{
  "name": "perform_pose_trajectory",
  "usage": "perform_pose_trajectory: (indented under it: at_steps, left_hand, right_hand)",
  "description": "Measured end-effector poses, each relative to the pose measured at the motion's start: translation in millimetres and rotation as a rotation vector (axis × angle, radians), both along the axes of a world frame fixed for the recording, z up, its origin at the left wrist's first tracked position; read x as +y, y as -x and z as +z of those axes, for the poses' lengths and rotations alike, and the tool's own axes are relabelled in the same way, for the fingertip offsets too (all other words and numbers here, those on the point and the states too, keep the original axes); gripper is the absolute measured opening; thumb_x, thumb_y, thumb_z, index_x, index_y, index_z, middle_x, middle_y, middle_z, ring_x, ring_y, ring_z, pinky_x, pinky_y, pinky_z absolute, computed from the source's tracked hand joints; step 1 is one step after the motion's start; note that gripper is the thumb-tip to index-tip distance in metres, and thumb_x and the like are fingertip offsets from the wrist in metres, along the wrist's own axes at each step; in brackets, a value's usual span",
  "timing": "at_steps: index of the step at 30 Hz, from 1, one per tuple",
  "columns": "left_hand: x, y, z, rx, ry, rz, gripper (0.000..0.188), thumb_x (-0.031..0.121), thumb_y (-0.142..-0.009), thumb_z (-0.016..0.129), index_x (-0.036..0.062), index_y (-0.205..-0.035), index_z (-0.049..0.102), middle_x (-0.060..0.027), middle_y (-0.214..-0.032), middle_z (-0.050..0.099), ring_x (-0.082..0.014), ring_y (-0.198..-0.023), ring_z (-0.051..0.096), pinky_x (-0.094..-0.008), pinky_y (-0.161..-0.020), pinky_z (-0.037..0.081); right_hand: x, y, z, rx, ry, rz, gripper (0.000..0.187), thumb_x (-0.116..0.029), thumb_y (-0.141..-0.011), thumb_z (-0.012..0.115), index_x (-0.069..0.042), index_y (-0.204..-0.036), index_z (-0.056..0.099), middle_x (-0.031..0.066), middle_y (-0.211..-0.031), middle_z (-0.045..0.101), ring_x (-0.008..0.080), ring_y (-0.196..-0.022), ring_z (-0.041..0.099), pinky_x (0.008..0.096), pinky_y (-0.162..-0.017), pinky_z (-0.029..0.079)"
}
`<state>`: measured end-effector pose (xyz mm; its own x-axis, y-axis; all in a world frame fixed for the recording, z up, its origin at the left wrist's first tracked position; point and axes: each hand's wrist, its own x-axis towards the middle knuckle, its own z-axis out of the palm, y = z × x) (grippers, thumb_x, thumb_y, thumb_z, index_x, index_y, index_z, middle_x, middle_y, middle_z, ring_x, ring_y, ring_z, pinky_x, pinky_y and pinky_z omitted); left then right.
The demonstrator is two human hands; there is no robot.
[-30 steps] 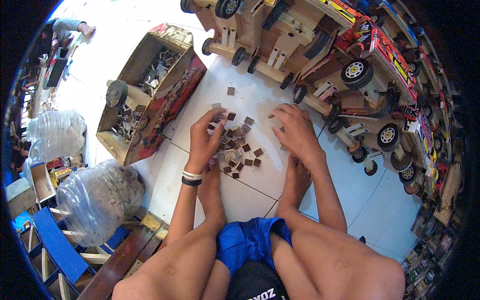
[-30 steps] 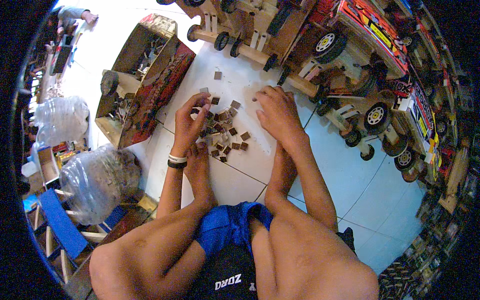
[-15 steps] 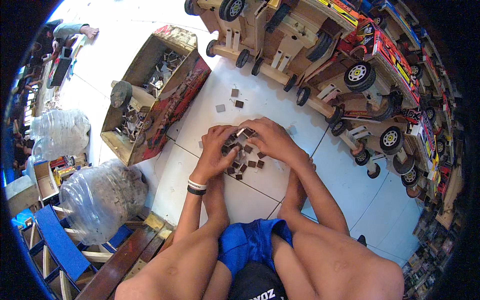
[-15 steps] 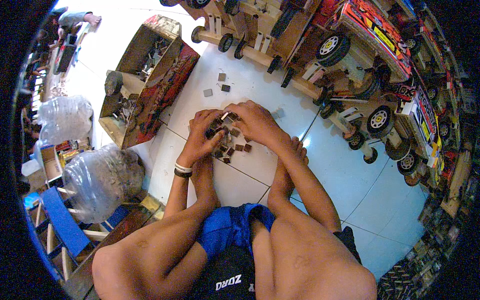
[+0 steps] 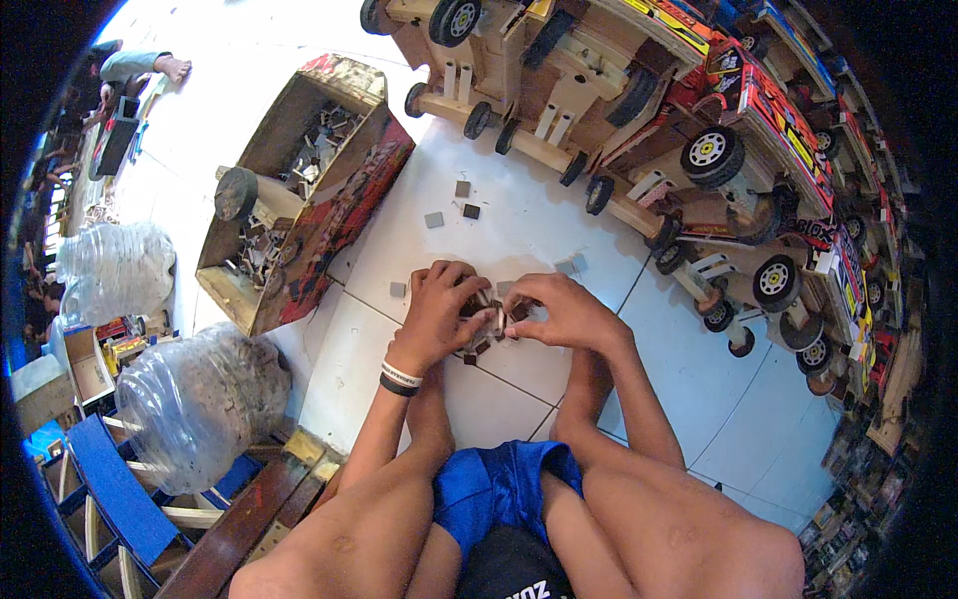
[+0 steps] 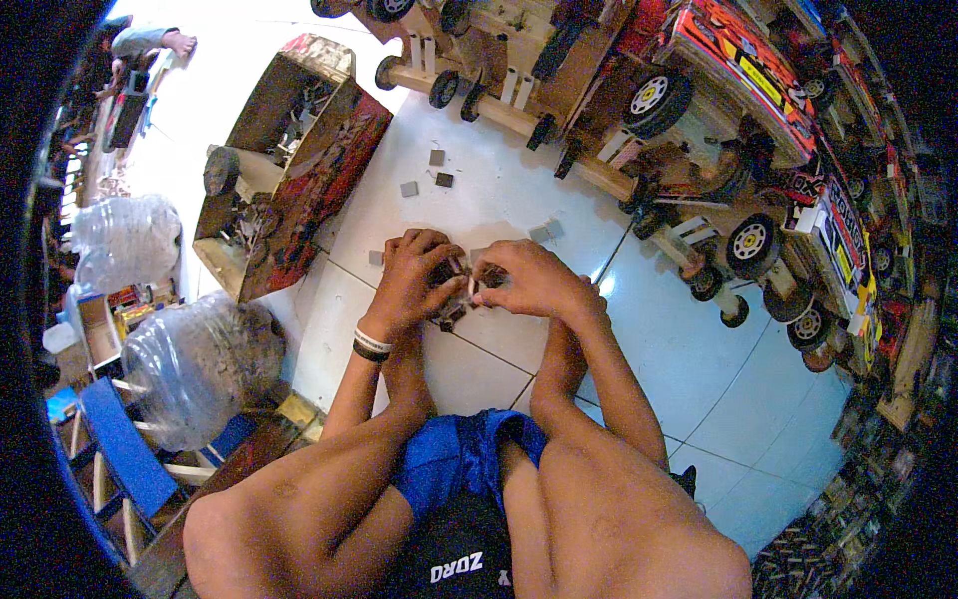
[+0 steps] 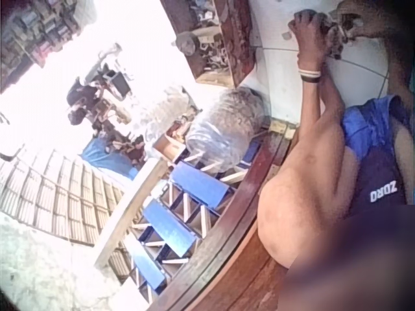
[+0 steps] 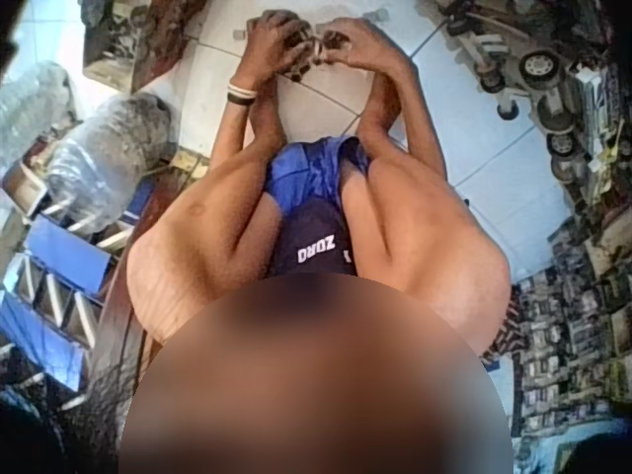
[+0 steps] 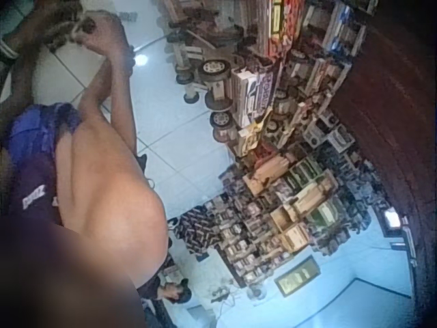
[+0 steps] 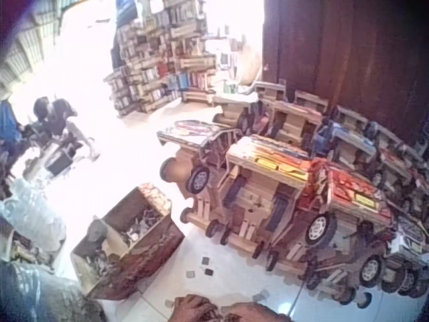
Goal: The person sits on the floor sorting small wooden blocks and then uses a hammer to attach them to wooden toy car bodies. The person repeatedly picks up blocks, positions them on the toy chassis, and taps them into place with a hammer.
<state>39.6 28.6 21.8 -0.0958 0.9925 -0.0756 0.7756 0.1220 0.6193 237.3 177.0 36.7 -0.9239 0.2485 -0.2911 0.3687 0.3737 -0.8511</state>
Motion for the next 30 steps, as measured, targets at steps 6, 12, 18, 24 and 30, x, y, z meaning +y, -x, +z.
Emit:
perform_pose_trajectory:
  at_steps: [6, 12, 18, 24, 30]
  left_hand:
    - [3, 2, -2, -0.053, 0.045, -0.063, 0.024, 0.011, -0.083, 0.077, 0.0115, -0.108, 0.074, -0.0066, -0.118, 0.066, -0.0294, -0.121, 0.057, -0.0482, -0.103, 0.038]
    - [-1, 19, 4, -0.237, -0.086, -0.012, 0.03, 0.009, -0.084, 0.075, 0.0109, -0.113, 0.074, -0.0075, -0.115, 0.069, -0.0312, -0.121, 0.059, -0.0443, -0.107, 0.038]
    - [-27, 47, 0, -0.024, -0.193, 0.405, 0.03, 0.007, -0.084, 0.075, 0.0054, -0.114, 0.073, -0.0144, -0.122, 0.065, -0.0376, -0.121, 0.058, -0.0477, -0.106, 0.044]
    - [-58, 63, -12, -0.077, -0.067, 0.246, 0.025, -0.005, -0.084, 0.069, 0.0003, -0.108, 0.069, -0.0193, -0.119, 0.064, -0.0395, -0.113, 0.064, -0.0441, -0.098, 0.052]
    - [-56, 71, -13, -0.113, -0.05, 0.237, 0.031, -0.008, -0.082, 0.065, 0.0015, -0.111, 0.07, -0.0201, -0.116, 0.063, -0.0402, -0.112, 0.064, -0.0447, -0.097, 0.053]
  right_hand:
    - [-11, 4, 1, -0.135, -0.19, -0.214, 0.027, -0.021, -0.085, 0.081, -0.006, -0.107, 0.073, 0.0154, -0.102, 0.071, 0.037, -0.1, 0.068, 0.0474, -0.093, 0.054]
    - [-27, 20, -25, -0.015, -0.499, -0.155, 0.033, -0.009, -0.082, 0.081, -0.006, -0.112, 0.069, 0.0147, -0.11, 0.066, 0.0347, -0.111, 0.061, 0.0464, -0.096, 0.052]
    - [-11, 5, -7, -0.083, -0.31, -0.404, 0.03, -0.003, -0.082, 0.068, -0.003, -0.112, 0.065, 0.0178, -0.119, 0.066, 0.0393, -0.115, 0.06, 0.0497, -0.103, 0.05]
    - [-2, 12, 5, 0.071, -0.615, -0.491, 0.041, 0.003, -0.082, 0.059, -0.001, -0.122, 0.066, 0.019, -0.134, 0.062, 0.0404, -0.127, 0.055, 0.0484, -0.112, 0.045]
    - [-4, 65, -15, 0.179, -0.284, -0.171, 0.045, -0.004, -0.082, 0.069, -0.003, -0.127, 0.068, 0.0186, -0.132, 0.062, 0.0384, -0.127, 0.056, 0.048, -0.112, 0.045]
